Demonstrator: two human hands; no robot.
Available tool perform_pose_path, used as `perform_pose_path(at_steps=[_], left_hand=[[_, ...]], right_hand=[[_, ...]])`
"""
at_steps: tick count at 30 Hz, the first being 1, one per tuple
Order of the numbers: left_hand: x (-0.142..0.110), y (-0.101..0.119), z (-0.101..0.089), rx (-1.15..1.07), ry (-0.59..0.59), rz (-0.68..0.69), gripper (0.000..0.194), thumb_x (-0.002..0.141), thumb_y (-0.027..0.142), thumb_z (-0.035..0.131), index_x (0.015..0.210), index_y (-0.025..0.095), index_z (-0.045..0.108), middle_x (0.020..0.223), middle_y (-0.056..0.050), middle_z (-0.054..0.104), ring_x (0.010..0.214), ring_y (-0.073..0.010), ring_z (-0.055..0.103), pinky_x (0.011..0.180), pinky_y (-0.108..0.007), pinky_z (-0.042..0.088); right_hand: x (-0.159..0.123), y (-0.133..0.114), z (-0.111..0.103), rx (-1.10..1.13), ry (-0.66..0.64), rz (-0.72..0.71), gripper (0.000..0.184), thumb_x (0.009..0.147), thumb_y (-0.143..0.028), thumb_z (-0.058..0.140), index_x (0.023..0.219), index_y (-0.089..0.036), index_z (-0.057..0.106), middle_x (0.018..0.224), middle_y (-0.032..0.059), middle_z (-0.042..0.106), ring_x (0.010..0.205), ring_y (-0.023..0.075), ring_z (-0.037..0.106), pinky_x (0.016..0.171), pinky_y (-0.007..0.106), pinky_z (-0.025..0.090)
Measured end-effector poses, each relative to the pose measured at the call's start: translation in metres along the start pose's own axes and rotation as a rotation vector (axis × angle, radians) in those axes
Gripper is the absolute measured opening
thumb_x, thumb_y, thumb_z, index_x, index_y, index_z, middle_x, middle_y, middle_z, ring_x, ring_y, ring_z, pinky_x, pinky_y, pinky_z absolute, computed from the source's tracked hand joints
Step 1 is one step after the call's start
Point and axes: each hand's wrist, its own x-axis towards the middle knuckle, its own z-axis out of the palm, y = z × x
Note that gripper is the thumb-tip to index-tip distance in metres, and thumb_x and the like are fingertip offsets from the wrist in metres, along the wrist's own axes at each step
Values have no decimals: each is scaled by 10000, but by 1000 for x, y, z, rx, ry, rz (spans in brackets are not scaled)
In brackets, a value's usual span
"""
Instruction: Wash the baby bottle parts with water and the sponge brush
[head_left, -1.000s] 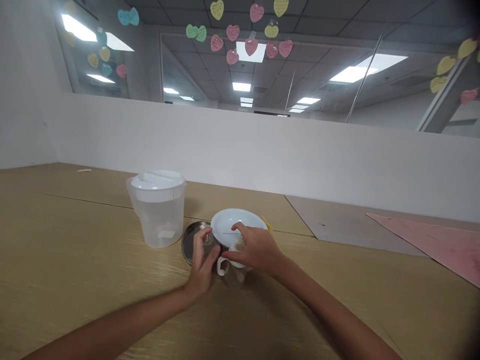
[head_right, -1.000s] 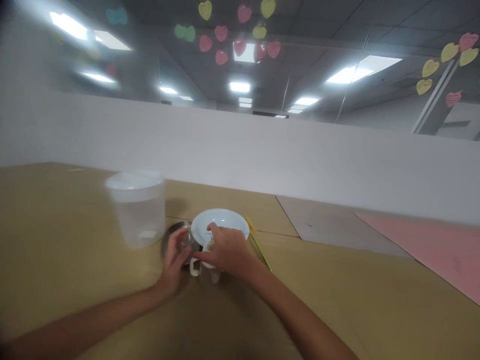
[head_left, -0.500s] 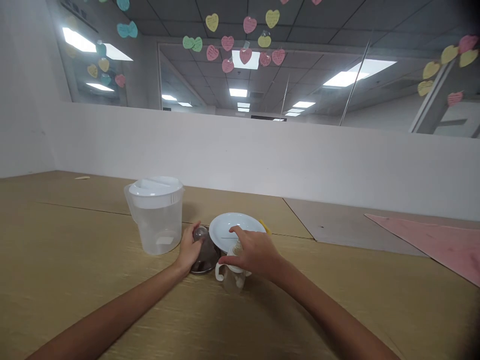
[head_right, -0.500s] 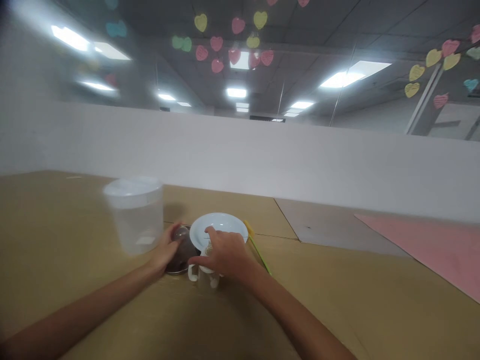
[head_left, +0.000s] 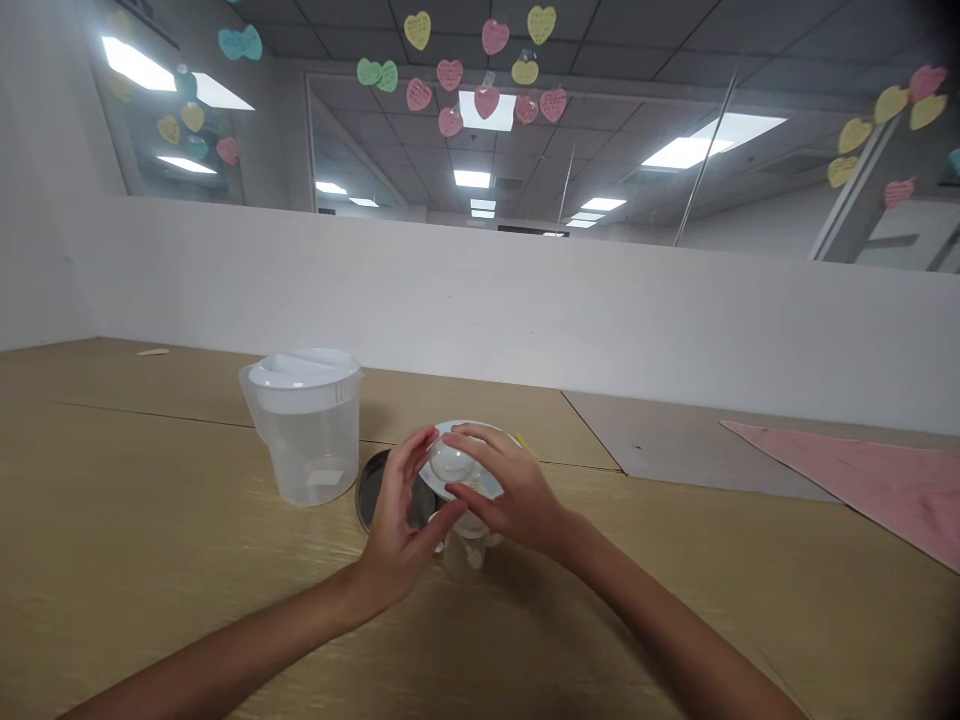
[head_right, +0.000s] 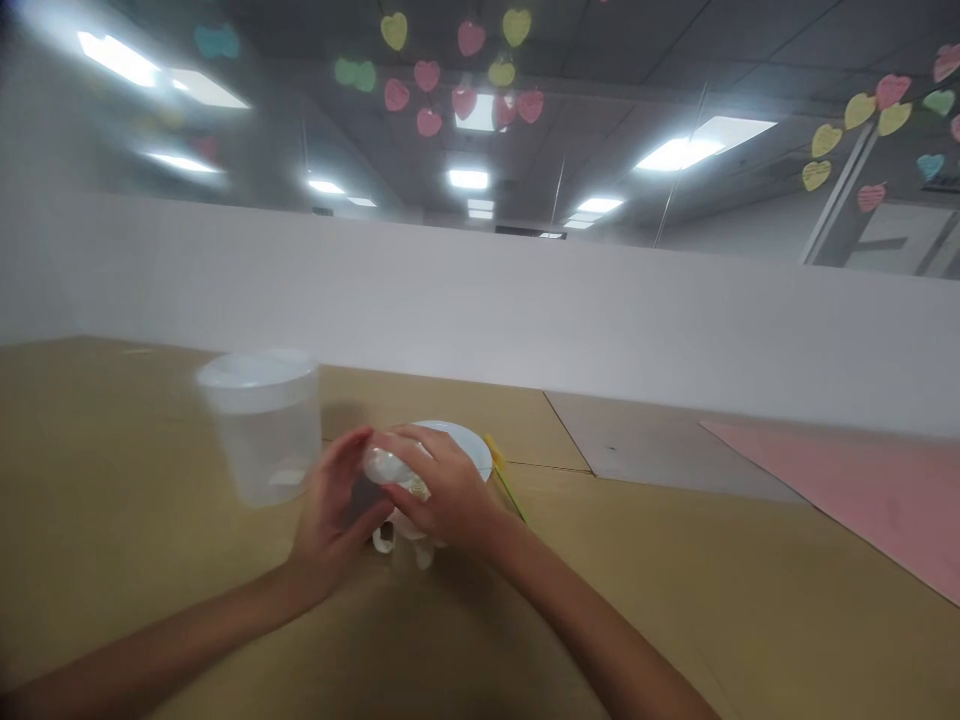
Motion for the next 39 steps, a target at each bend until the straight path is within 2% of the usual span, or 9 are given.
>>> perform_pose_path(at_steps=[2, 4, 6, 8, 13, 18, 25, 33, 39], left_hand=[[-5, -8, 0, 35, -67, -56, 673, 741, 284, 624, 1309, 256, 264, 1369, -91, 313, 1266, -246, 304, 1047, -407, 279], [-12, -20, 0, 62, -171, -157, 772, 716, 306, 650, 1342, 261, 200, 1384, -105, 296, 1279, -264, 280, 1033, -424, 291], [-19, -33, 3, 69, -268, -243, 868, 682, 325, 681, 1361, 268, 142, 1376, -116, 312, 1271, -276, 294, 1004, -429, 324], [-25, -41, 7, 66, -310, -290, 875, 690, 339, 671, 1367, 275, 120, 1346, -110, 361, 1235, -262, 354, 983, -417, 347], [-30, -40, 10, 36, -305, -330, 777, 742, 331, 615, 1369, 259, 162, 1277, -85, 455, 1145, -229, 461, 943, -377, 387], [-28, -37, 7, 39, -338, -304, 647, 755, 306, 593, 1333, 226, 312, 1275, -70, 479, 1151, -240, 454, 955, -375, 376], [-28, -40, 6, 100, -346, -275, 572, 781, 305, 556, 1312, 244, 355, 1205, -39, 548, 1036, -212, 528, 878, -339, 424], [-28, -45, 5, 125, -365, -250, 555, 787, 305, 543, 1306, 226, 359, 1195, -59, 553, 982, -200, 557, 820, -311, 445], [-30, -47, 5, 128, -369, -228, 551, 794, 300, 534, 1308, 225, 350, 1197, -59, 548, 1001, -195, 546, 837, -308, 434]], right_hand=[[-1, 1, -2, 75, 61, 113, 392, 758, -266, 542, 1129, -222, 426, 1078, 76, 556, 999, 200, 519, 852, 339, 419], [-3, 5, -3, 154, 56, 212, 396, 708, -248, 543, 1079, -205, 409, 1001, 69, 551, 907, 198, 533, 781, 326, 439], [-7, 10, -1, 233, 27, 243, 376, 665, -235, 516, 1019, -196, 396, 942, 58, 537, 826, 188, 525, 719, 313, 440], [-11, 15, 5, 289, 1, 246, 341, 626, -219, 478, 953, -196, 386, 888, 45, 523, 765, 178, 507, 674, 300, 428], [-22, 22, 29, 274, -74, 227, 363, 551, -209, 423, 909, -204, 366, 774, 9, 498, 661, 159, 463, 623, 284, 397], [-30, 26, 43, 261, -2, 215, 393, 545, -217, 414, 932, -212, 349, 851, 31, 532, 727, 178, 502, 651, 295, 411], [-34, 23, 47, 158, 77, 280, 401, 539, -220, 414, 935, -214, 349, 836, 34, 564, 711, 187, 543, 626, 292, 417], [-35, 13, 48, 49, 89, 395, 373, 585, -227, 429, 950, -207, 354, 714, 5, 585, 519, 147, 502, 539, 263, 388], [-36, 13, 50, 29, 128, 370, 371, 581, -218, 423, 947, -200, 366, 702, 7, 585, 503, 143, 487, 531, 263, 379]])
